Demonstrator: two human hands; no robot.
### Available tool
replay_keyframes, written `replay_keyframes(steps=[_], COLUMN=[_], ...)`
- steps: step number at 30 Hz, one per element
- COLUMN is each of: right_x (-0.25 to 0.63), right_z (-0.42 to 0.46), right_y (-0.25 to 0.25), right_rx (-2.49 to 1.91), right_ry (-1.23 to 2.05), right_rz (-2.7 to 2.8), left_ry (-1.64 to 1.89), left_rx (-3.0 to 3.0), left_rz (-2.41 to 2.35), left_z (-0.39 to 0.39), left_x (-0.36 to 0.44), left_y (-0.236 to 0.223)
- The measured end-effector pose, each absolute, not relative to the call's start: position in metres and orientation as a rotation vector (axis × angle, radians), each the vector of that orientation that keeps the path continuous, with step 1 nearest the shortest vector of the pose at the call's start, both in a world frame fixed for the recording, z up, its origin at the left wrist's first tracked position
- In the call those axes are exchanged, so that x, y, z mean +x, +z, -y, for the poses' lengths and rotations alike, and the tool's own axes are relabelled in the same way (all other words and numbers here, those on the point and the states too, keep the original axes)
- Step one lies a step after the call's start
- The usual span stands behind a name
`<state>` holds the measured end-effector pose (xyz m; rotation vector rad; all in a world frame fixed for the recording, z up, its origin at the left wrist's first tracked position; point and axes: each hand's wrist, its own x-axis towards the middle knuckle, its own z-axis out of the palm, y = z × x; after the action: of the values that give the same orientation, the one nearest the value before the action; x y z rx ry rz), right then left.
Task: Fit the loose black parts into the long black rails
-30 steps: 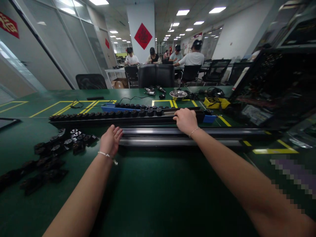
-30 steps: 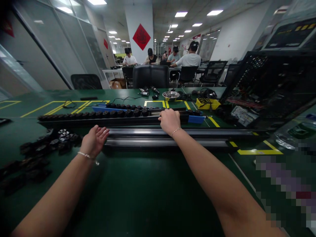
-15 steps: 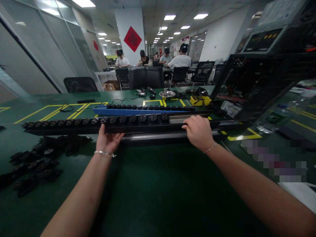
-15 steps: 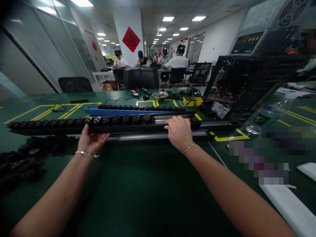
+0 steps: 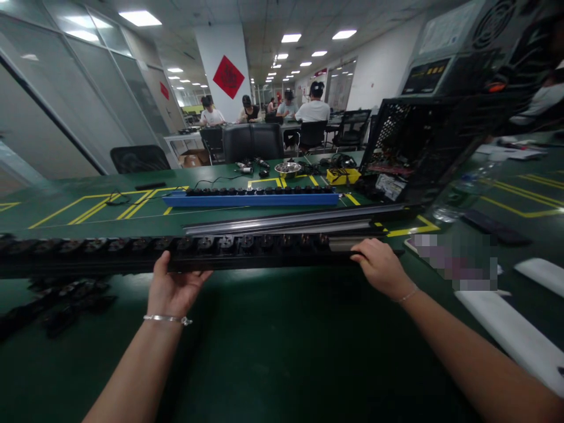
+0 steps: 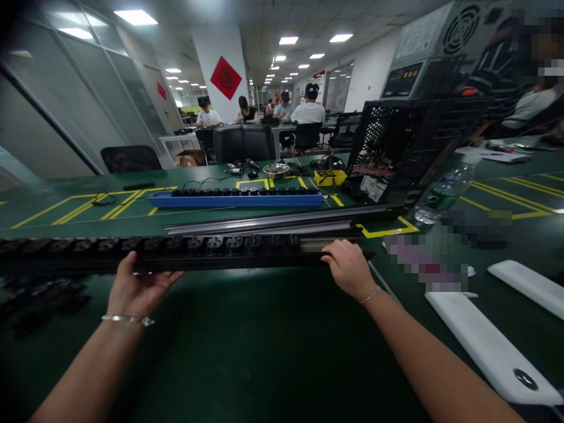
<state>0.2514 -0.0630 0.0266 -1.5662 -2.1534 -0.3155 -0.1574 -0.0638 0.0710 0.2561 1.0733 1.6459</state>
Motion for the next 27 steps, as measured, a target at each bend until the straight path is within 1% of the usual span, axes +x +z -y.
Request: replay_keyframes(steps=[4, 9, 17, 22, 27], right_x=[0.279, 0.313, 0.359, 0.383, 0.406], right_z=[0.06, 0.057, 0.046, 0.038, 0.027], right_y=[0.011, 0.005, -0.002, -0.007, -0.007], right_rx=[-1.557, -1.573, -1.631, -1.64, -1.784], right_ry=[-0.212, -0.131, -0.181, -0.189, -0.127], right_rz=[2.191, 2.193, 2.111, 2.11, 2.09], left_ry=[1.559, 1.493, 1.357, 1.266, 1.209], left_rx=[0.204, 0.088, -0.015, 0.005, 0.048], left_rz=[-1.052, -1.088, -1.152, -1.216, -1.284], left_z=[0.086, 0.091, 0.082, 0.074, 0.067], left_x=[-0.14, -0.119, -0.075, -0.057, -0.039], left_y=[0.062, 0.058, 0.039, 0.039, 0.038])
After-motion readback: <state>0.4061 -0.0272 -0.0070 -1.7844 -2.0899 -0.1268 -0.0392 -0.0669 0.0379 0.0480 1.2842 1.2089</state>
